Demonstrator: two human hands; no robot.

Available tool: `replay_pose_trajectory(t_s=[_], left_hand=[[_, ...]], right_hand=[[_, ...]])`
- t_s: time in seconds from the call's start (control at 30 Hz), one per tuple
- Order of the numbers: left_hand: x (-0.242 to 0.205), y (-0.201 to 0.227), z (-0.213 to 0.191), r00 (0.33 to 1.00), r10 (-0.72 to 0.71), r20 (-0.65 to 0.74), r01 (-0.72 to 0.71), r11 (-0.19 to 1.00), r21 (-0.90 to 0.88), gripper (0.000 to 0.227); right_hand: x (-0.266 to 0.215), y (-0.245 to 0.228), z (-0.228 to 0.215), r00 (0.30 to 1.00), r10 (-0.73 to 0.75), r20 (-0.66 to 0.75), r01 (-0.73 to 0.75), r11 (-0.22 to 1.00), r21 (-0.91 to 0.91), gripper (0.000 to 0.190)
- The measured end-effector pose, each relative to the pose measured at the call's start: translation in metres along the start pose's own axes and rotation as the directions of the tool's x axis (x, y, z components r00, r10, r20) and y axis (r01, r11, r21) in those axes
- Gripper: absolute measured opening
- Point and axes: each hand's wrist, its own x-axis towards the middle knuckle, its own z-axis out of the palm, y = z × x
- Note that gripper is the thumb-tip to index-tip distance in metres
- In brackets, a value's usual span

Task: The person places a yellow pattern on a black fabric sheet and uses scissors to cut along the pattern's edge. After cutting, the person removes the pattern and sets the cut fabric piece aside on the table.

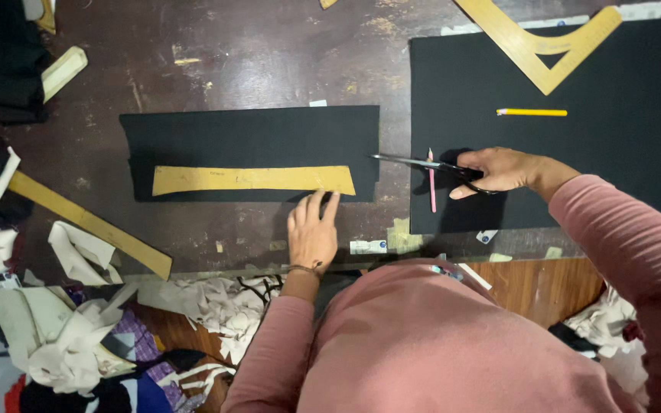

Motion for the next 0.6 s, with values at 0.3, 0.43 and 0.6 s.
replay_pose_trajectory(t_s=[0.3,0.43,0.6], left_hand=[[0.015,0.011,0.0,0.998,-0.043,0.054,0.046,0.998,-0.05,0.061],[0.016,0.007,0.0,0.998,-0.029,0.054,0.032,0.998,-0.054,0.061],[0.017,0.002,0.008,1.0,0.001,-0.021,-0.002,0.999,-0.04,0.058]], right_hand=[[0.01,-0.023,-0.027,0.998,-0.029,0.048,0.035,0.992,-0.121,0.061],[0.012,-0.026,-0.03,0.998,-0.034,0.059,0.041,0.99,-0.132,0.058],[0.015,-0.029,-0.035,0.997,-0.011,0.08,0.03,0.972,-0.234,0.059]])
